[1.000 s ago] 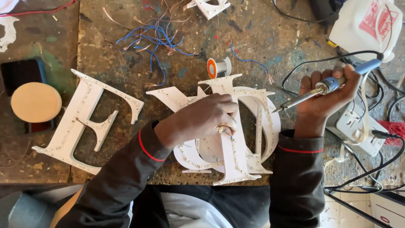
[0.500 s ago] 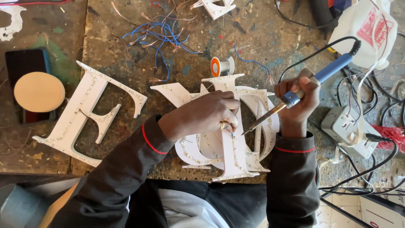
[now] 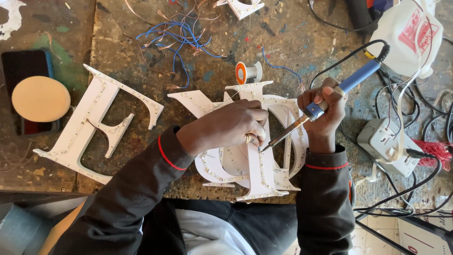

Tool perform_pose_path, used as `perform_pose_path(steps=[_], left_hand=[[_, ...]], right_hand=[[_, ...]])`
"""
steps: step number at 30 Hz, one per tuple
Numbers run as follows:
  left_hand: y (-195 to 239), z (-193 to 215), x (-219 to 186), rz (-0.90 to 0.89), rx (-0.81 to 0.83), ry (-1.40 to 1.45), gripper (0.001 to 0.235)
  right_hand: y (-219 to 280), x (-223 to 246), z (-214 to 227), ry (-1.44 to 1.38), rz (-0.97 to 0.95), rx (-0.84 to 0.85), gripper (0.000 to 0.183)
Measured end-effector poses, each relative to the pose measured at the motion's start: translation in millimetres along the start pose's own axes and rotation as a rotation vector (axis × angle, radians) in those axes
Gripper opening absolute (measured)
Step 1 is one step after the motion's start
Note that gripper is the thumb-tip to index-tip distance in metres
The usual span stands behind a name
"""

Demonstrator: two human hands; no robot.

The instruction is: Soldering electrical wires to LED strips attached to plastic sign letters on a workbench.

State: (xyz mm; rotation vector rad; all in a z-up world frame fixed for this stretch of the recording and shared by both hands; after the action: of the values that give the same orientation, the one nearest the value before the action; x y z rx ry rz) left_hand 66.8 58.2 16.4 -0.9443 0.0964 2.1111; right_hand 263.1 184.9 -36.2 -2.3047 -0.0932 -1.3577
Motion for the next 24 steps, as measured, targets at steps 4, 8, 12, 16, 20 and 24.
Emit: perform_pose_path(steps=[4, 8, 12, 16, 20, 24], left_hand=[[0, 0, 1, 0.004, -0.001, -0.023, 0.013], [1, 0, 2, 0.012, -0.001, -0.016, 0.014], [-1, 3, -2, 0.006, 0.0, -0.022, 0.014], [0, 4, 0, 0.007, -0.002, -0.019, 0.013], [0, 3, 0, 0.007, 0.003, -0.014, 0.014], [1, 2, -1, 0.008, 0.002, -0.032, 0.013]], right_hand=[[0, 1, -1, -0.001, -0.004, -0.016, 0.025], [1, 1, -4, 0.006, 0.001, -0.016, 0.025], [1, 1, -8, -0.009, -0.012, -0.014, 0.024], [1, 0, -10, -0.003, -0.012, -0.005, 0.026], [1, 1, -8, -0.152, -0.042, 0.019, 0.025], [-3, 7, 4, -0.199, -0.042, -0.018, 0.024]])
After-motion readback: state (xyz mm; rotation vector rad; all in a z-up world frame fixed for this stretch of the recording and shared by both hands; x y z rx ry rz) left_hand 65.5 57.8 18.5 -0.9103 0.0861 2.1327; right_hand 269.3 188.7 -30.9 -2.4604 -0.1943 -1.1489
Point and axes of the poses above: each hand's wrist, its own y-axis away from the middle knuckle, its own z-axis out of the back of the hand, x = y × z, the point moved 9 cm from there along -y, towards the middle knuckle
